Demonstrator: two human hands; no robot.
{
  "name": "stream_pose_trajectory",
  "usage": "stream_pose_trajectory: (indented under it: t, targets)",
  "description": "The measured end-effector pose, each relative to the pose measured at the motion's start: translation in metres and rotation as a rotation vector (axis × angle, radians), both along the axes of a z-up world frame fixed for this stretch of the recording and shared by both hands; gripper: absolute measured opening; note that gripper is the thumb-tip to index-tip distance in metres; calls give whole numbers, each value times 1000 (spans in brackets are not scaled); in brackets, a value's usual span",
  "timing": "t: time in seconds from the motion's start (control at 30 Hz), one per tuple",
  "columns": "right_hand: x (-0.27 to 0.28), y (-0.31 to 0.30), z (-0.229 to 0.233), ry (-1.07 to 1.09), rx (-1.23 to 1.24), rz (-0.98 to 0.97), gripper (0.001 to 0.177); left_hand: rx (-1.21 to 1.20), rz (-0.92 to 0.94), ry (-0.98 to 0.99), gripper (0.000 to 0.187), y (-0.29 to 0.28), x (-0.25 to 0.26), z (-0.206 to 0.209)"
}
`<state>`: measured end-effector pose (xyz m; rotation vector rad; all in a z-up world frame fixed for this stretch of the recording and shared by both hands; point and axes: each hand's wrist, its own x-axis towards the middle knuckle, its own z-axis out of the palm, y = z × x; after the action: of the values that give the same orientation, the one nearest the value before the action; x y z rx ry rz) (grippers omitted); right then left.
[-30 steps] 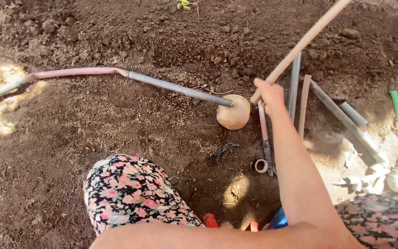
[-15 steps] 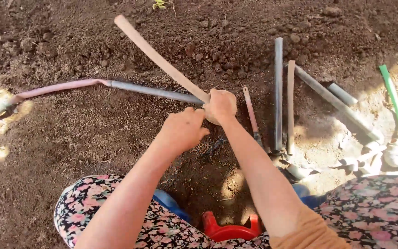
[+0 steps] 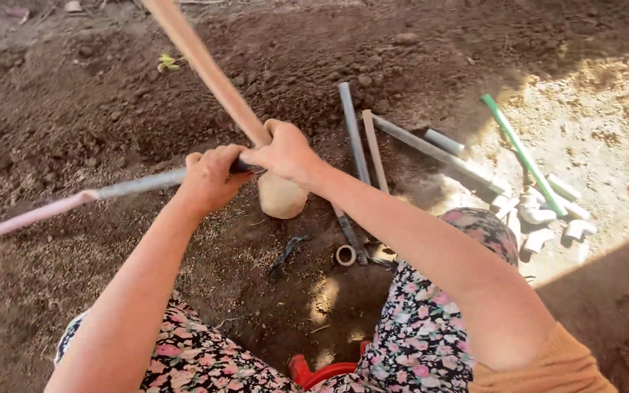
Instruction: The person sits on a small stool outdoors and assembles a pipe system. They connect a long beige pipe to a metal pipe attached to a coconut, then use a knife to cut the coconut. Finally, they connect a short metal pipe to the assembly.
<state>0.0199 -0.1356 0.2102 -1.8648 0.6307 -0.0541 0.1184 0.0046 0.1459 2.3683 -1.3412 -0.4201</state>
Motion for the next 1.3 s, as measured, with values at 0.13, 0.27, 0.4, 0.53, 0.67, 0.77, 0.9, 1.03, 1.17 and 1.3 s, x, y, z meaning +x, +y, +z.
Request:
stream_pose_trajectory:
  t: [0.13,0.27,0.4,0.53,0.67,0.77,0.9,1.03,1.17,1.3]
  targets:
    - [-26,8,59,-284,291,-434,33,52,35,-116,44,8,-10,19]
    - [-51,-14,59,-487,426,-504,24,75,25,-86,50,6,-15,29]
    - [-55,-12,49,-358,512,-364,31,37,46,-33,55,4,-12,45]
    - [-48,-2,32,-303,676,-453,32,-13,61,20,57,2,-9,48]
    - [-37,-5,-7,-339,761,-470,34,28,56,25,57,-11,-9,29]
    - [-33,-10,-15,-319,771,-462,30,-71,18,34,59,-9,-16,33]
    - [-33,-12,-15,-311,789,-453,29,-6,15,-15,59,-13,-19,41]
    - [-34,-6,-16,-316,800,-491,31,22,-2,78,58,-14,-21,46]
    - [-37,2,-15,-312,808,-524,37,40,-24,150,58,-13,-16,32]
    - [-31,2,-11,-305,798,-504,40,-51,-3,221,56,-9,-12,33]
